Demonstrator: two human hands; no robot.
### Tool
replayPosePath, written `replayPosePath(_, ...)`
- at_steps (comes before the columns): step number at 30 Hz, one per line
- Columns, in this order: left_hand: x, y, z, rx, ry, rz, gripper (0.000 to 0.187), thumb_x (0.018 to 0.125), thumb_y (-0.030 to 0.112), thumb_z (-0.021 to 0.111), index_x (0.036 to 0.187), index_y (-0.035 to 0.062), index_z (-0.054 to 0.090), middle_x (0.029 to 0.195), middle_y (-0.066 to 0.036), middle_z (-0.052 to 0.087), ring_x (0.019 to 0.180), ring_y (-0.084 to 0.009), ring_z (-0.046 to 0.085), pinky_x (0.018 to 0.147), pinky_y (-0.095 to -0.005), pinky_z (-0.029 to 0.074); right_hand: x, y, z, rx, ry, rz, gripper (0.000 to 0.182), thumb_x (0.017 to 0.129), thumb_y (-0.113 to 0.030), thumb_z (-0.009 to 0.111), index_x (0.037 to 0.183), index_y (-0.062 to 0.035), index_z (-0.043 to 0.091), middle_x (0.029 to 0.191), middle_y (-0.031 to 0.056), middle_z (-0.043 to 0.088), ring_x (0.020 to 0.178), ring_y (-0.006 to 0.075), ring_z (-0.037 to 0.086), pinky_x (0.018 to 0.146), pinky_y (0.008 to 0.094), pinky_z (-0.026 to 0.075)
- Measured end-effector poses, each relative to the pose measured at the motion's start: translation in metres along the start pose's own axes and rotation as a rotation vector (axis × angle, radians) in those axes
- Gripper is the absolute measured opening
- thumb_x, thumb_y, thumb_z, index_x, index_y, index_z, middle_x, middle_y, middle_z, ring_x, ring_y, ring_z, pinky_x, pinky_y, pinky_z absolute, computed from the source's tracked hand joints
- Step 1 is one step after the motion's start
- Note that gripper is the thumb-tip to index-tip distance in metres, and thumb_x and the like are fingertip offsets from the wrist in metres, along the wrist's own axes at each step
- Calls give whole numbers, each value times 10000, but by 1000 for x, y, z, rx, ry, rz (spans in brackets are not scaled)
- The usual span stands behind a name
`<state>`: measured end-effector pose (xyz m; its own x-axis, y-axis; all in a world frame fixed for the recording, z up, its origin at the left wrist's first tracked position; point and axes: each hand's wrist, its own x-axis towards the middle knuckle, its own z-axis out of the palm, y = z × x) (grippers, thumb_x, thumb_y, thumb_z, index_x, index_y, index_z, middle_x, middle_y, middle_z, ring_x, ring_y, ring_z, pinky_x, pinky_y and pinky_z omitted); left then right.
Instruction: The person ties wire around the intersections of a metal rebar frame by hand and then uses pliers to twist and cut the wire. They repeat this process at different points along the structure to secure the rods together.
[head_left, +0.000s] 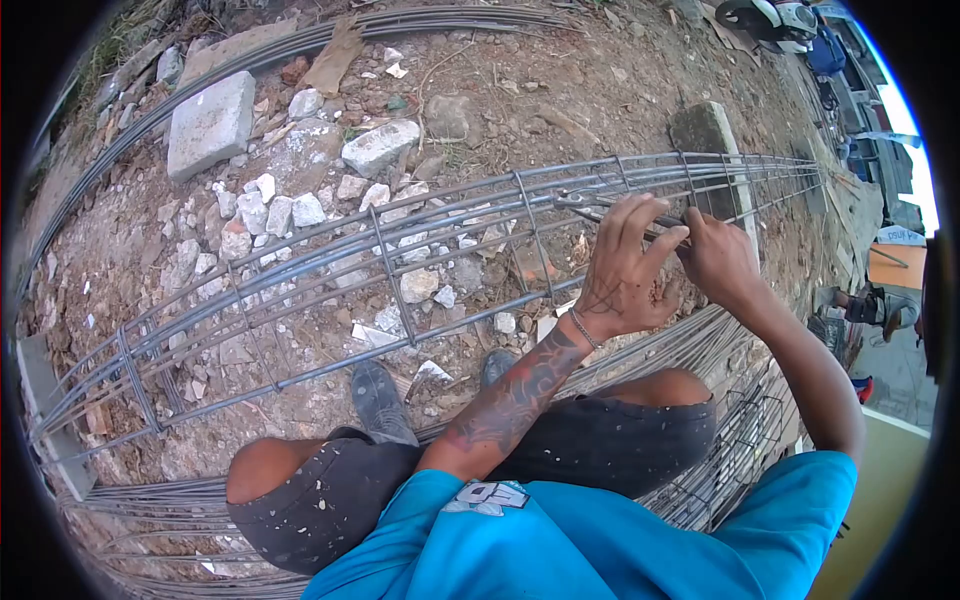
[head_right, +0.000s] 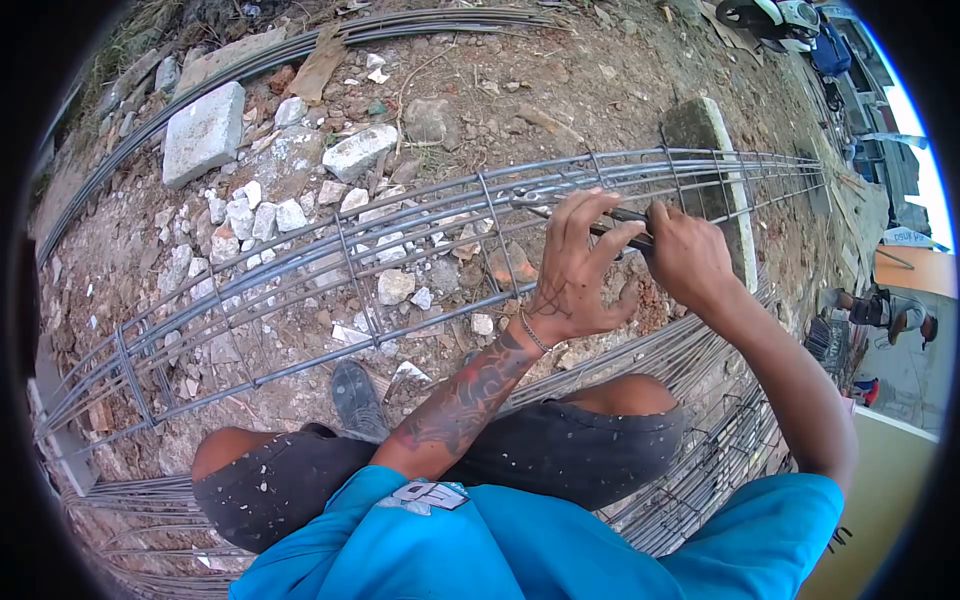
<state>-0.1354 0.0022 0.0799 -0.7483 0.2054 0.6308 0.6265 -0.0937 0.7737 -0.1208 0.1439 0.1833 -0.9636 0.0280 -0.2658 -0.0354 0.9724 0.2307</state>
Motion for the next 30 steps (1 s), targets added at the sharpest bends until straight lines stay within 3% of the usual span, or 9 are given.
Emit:
replayPosePath(3,-31,-37,-13,253,26,7,530,630,213,724,1117,80,563,1263,-168,417,1239,-385,342,1014,-517,314,-63,30,64,613,25,238,226,879,-166,582,826,28,480,626,234,516,648,415,565,612,449,433)
replayPosePath(6,-29,-67,-76,808,-88,-342,675,612,266,771,1214,92,518,1307,-167,396,1279,-395,306,1062,-511,274,-138,23,156,1008,256,415,329,933,-276,559,797,14,479,560,68,419,533,212,434,533,374,380)
replayPosePath(8,-35,-81,-107,1020,-315,-408,832,593,261,784,1328,105,425,1338,-162,375,1312,-385,283,1093,-502,234,-180,4,192,1175,191,674,364,948,-320,542,780,-3,475,590,2,407,569,131,417,518,334,356)
replayPosePath(11,-37,-100,-112,1186,-465,-297,931,586,234,773,1399,118,334,1344,-158,379,1334,-349,279,1119,-485,196,-206,-25,221,1509,218,773,381,945,-355,546,772,-23,475,602,-13,428,563,99,397,507,294,337)
replayPosePath(17,-39,-107,-111,1252,-480,-287,856,598,234,757,1371,114,411,1235,-131,465,1210,-309,413,1099,-490,223,-211,-36,242,1489,179,745,376,934,-361,565,761,-40,478,593,-21,420,537,76,396,482,270,322)
replayPosePath(23,-36,-101,-114,1118,-487,-375,898,557,266,767,1370,115,417,1294,-187,417,1246,-351,376,1103,-506,204,-185,-30,242,1799,111,630,336,937,-330,570,809,-29,490,632,1,441,556,88,415,493,260,332)
replayPosePath(25,-22,-69,-94,1158,-519,-341,936,575,297,772,1399,108,371,1373,-239,316,1308,-409,286,1117,-525,154,-165,-21,225,1837,52,490,336,947,-340,551,850,-25,490,639,14,454,561,95,429,495,258,337)
replayPosePath(26,-14,-53,-81,899,-527,-304,959,586,314,770,1416,100,338,1422,-269,228,1348,-463,191,1119,-528,155,-155,-18,217,1837,40,406,347,952,-355,537,863,-23,490,639,16,459,558,96,432,496,258,339)
replayPosePath(30,-35,-16,-15,63,-618,-489,759,826,478,647,1323,-39,400,1204,-263,512,1192,-390,482,1006,-417,380,-121,-20,178,1693,-68,188,415,967,-418,474,884,-12,491,652,30,473,560,107,435,511,260,348)
